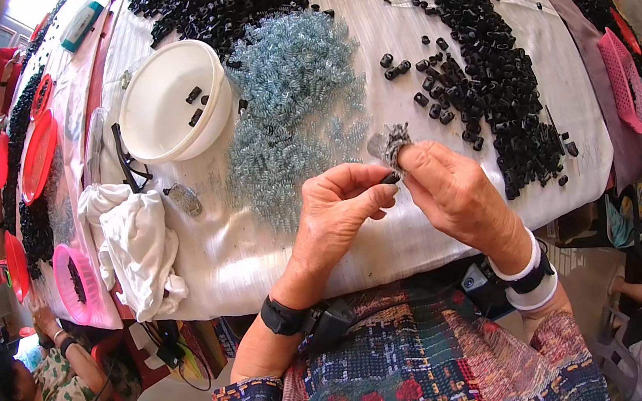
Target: The recorder sorts small black shoe components and inserts blue crystalline material into them on a white workspace.
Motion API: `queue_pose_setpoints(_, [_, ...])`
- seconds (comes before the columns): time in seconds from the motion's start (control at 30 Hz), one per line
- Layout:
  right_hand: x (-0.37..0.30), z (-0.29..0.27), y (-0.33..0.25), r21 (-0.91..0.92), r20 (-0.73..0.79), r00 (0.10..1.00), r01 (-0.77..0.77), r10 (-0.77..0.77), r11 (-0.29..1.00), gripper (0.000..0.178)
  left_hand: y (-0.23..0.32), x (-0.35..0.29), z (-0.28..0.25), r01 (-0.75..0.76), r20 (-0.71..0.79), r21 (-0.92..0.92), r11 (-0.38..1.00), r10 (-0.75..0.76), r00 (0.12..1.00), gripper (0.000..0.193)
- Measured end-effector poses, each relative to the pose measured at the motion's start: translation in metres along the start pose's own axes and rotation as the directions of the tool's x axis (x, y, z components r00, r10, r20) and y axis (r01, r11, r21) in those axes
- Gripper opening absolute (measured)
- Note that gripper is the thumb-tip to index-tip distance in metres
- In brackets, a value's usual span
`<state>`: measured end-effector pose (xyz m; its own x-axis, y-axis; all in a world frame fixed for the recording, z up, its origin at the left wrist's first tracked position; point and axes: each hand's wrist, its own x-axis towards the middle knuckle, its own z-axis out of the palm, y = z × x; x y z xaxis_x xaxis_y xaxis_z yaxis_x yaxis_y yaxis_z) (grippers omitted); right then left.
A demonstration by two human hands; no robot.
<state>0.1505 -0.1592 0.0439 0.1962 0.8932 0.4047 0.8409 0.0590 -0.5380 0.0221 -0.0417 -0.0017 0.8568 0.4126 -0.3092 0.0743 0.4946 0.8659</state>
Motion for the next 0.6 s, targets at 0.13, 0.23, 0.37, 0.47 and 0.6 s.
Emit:
queue_pose_setpoints(0.13, [0.0002, -0.0038, -0.0006, -0.022, 0.058, 0.998, -0.001, 0.002, 1.000, 0.040, 0.0004, -0.0004, 0.0007, -0.045, -0.015, 0.047, 0.998, 0.046, 0.999, 0.018])
queue_pose_setpoints(0.23, [0.0007, -0.0076, -0.0003, -0.061, 0.135, 0.991, -0.008, 0.016, 0.998, 0.039, -0.0010, -0.0001, 0.0002, -0.069, -0.013, 0.115, 0.991, 0.071, 0.997, 0.018])
queue_pose_setpoints(0.37, [-0.0005, -0.0028, 0.0021, -0.032, 0.075, 0.996, 0.043, -0.040, 0.999, 0.040, 0.0022, 0.0003, 0.0020, -0.070, -0.005, 0.142, 0.987, 0.072, 0.997, 0.018])
queue_pose_setpoints(0.47, [-0.0007, -0.0040, 0.0057, -0.036, 0.081, 0.997, 0.015, -0.012, 0.999, 0.042, 0.0029, 0.0023, 0.0058, -0.128, -0.011, 0.187, 0.974, 0.132, 0.991, 0.015])
queue_pose_setpoints(0.6, [0.0034, -0.0067, 0.0050, -0.009, 0.136, 0.991, 0.007, -0.005, 1.000, 0.042, 0.0033, 0.0024, 0.0043, -0.134, 0.008, 0.331, 0.934, 0.139, 0.990, 0.016])
